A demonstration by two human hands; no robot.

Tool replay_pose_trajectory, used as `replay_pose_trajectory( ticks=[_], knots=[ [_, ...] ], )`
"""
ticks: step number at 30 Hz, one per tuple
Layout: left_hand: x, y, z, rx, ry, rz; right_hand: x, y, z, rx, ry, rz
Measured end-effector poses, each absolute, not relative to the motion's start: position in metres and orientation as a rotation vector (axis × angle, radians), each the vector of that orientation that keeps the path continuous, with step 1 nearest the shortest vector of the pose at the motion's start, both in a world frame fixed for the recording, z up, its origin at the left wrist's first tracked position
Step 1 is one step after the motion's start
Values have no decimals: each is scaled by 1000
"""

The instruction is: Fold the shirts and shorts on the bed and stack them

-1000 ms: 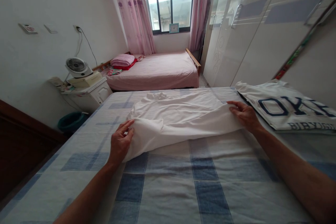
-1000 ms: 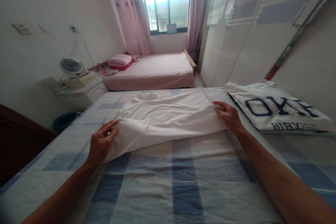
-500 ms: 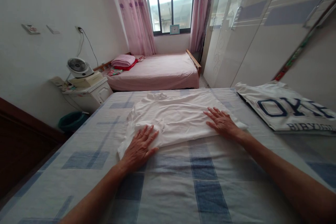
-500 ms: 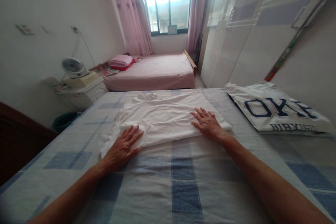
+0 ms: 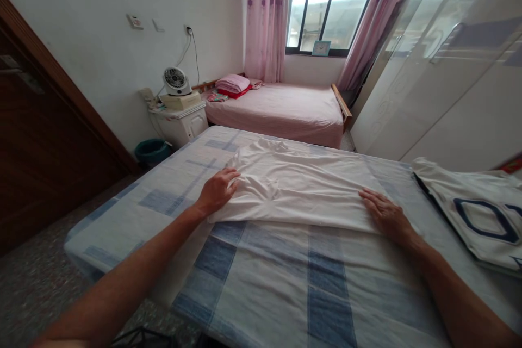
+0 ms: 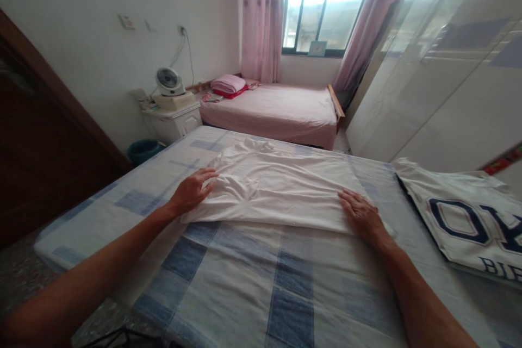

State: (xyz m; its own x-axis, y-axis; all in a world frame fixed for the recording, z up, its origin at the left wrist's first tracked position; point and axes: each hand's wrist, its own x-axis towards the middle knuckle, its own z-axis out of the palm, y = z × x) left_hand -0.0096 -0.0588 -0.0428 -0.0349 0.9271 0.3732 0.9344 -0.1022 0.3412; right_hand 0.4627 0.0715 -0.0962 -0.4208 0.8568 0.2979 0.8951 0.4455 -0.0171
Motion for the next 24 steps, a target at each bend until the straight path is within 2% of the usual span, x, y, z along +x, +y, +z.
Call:
replay_pose_trajectory(
  ticks=[4, 10, 12, 17, 19, 24],
  knots=[
    [-14, -32, -38, -2147, -2271, -591, 477, 79, -78, -1693, -2333, -247],
    [-2, -17, -34, -2248, -2278, -326, 487, 86, -65, -1733, -2368, -270],
    [0, -20, -32, -2255, -2212, -369, 488, 87, -64, -1740, -2326, -194],
    [3, -29, -25, -2157, -2160, -867, 489, 86, -54, -1741, -2049, 50],
    [3, -27, -23, -2090, -2191, -955, 487, 86, -48, -1782, -1939, 78],
    [6, -19, -30, -1934, -2197, -885, 470, 86, -45, -1813, -2000, -208]
  ],
)
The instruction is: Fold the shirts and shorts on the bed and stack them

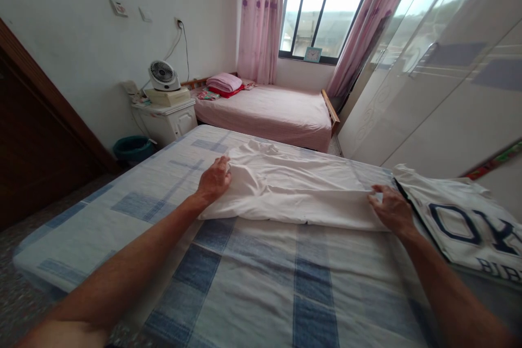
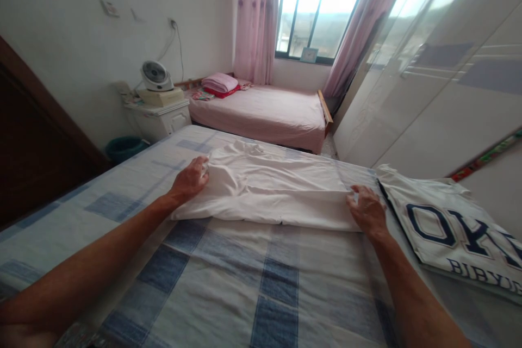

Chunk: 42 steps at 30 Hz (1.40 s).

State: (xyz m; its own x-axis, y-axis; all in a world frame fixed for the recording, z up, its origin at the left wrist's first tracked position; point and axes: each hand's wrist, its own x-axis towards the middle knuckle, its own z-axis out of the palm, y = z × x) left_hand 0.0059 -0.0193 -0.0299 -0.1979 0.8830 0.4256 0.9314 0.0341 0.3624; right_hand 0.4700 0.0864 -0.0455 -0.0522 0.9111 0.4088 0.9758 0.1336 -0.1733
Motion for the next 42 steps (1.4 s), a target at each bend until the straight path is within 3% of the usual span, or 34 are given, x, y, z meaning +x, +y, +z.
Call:
replay_pose_trajectory(
  ticks=[6, 9, 12, 17, 27, 35, 38, 42],
  knots=[
    [16, -49, -48, -2440, -1658, -640, 444, 70, -77, -1598, -2320, -411],
    [8, -65, -58, -2542, -1771, -491, 445, 67, -94, -1659, -2468, -329],
    [-5, -81, -53, -2439, -1920, -573, 451, 69, -102, -1657, -2497, -299],
    [-24, -118, -33, -2596, -1752, -511, 458, 75, -106, -1608, -2446, -271],
    [-41, -133, -41, -2466, -1589, -335, 455, 75, -106, -1628, -2437, -231],
    [-35, -121, -24, -2362, -1928, -409, 440, 71, -88, -1672, -2415, -217],
    [-20, -80, -14, -2278, -2023, -545, 398, 61, -66, -1434, -2480, -224],
    [1, -21, -16, -2077, -2190, -524, 314, 40, -53, -1064, -2547, 5]
  ],
)
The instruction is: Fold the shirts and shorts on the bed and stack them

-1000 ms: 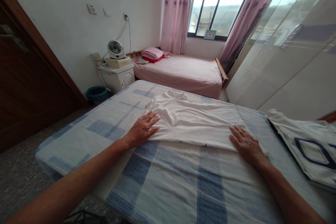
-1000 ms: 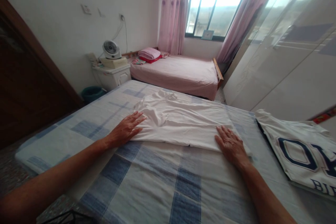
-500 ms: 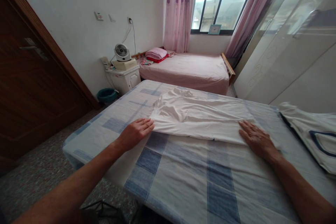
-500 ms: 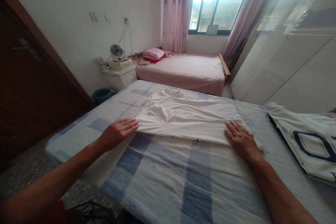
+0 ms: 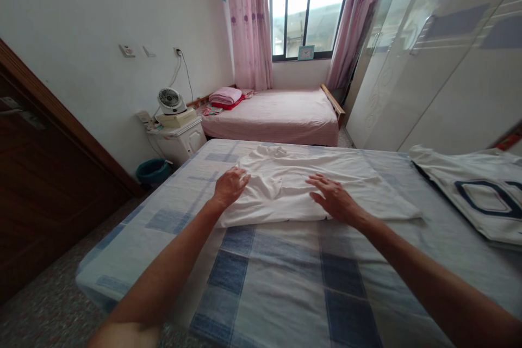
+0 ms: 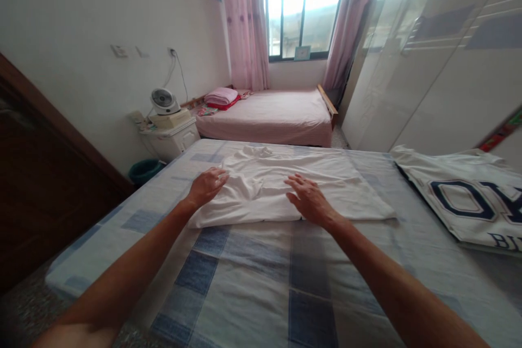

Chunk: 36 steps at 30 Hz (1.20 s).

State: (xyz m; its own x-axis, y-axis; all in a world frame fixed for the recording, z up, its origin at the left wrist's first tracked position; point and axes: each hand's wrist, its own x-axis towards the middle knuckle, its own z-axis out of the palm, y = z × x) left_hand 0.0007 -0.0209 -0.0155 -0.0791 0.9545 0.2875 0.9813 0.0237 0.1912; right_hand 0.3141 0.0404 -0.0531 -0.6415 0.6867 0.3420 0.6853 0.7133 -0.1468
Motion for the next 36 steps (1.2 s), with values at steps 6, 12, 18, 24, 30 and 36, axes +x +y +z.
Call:
replay_pose_trajectory(
  ticks=[6, 12, 18, 24, 30, 36],
  knots=[
    [8, 10, -42, -1715, -2442, -397, 257, 28, -82, -1093, -2458, 112],
    [1, 15, -56, -1850, -2467, -536, 263, 32, -89, -1091, -2515, 97],
    [1, 16, -56, -1693, -2392, -695, 260, 30, -87, -1094, -2534, 79],
    [8, -25, -51, -2138, -1931, -739, 261, 38, -78, -1122, -2494, 206],
    [8, -64, -66, -2406, -1676, -869, 217, 62, -43, -1279, -2446, 277],
    [9, -64, -69, -2425, -1615, -784, 160, 81, -36, -1441, -2483, 358]
  ],
)
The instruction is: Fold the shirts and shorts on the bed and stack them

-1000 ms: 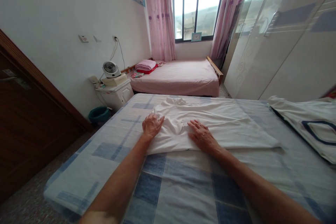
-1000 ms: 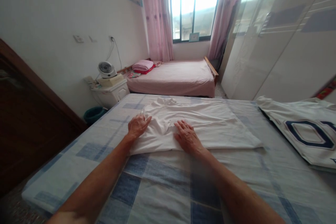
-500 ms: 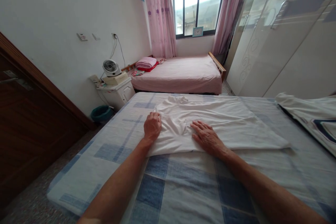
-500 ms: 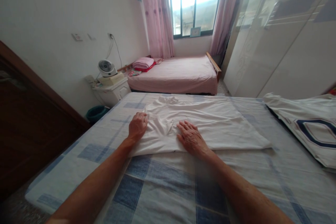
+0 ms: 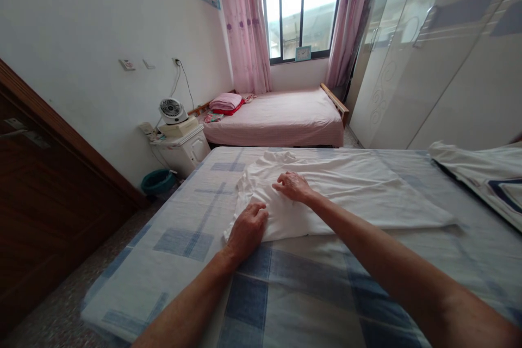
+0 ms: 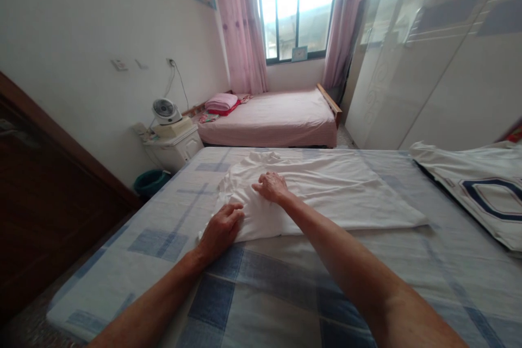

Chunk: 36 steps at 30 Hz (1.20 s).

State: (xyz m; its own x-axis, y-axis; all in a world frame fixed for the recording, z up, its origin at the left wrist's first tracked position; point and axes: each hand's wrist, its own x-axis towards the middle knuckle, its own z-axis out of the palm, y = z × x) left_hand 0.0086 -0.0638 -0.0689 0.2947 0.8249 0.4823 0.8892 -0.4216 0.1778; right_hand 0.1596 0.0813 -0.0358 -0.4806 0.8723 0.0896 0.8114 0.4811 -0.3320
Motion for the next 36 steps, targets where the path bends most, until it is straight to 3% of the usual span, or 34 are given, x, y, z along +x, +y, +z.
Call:
replay_pose_trajectory(
  ticks=[10, 16, 21, 28, 36],
  knots=[
    [8, -60, -80, -2341, -1939, -274, 154, 96, -46, -1521, -2390, 476],
    [8, -60, -82, -2319, -1932, -312, 181, 106, -37, -1400, -2534, 624],
    [7, -61, -81, -2321, -1927, -374, 191, 101, -41, -1425, -2496, 520],
    [-11, -23, -46, -2354, -1930, -527, 194, 88, -32, -1235, -2537, 543],
    [-19, 27, -15, -2630, -1761, -324, 202, 59, -27, -713, -2497, 228]
  ],
)
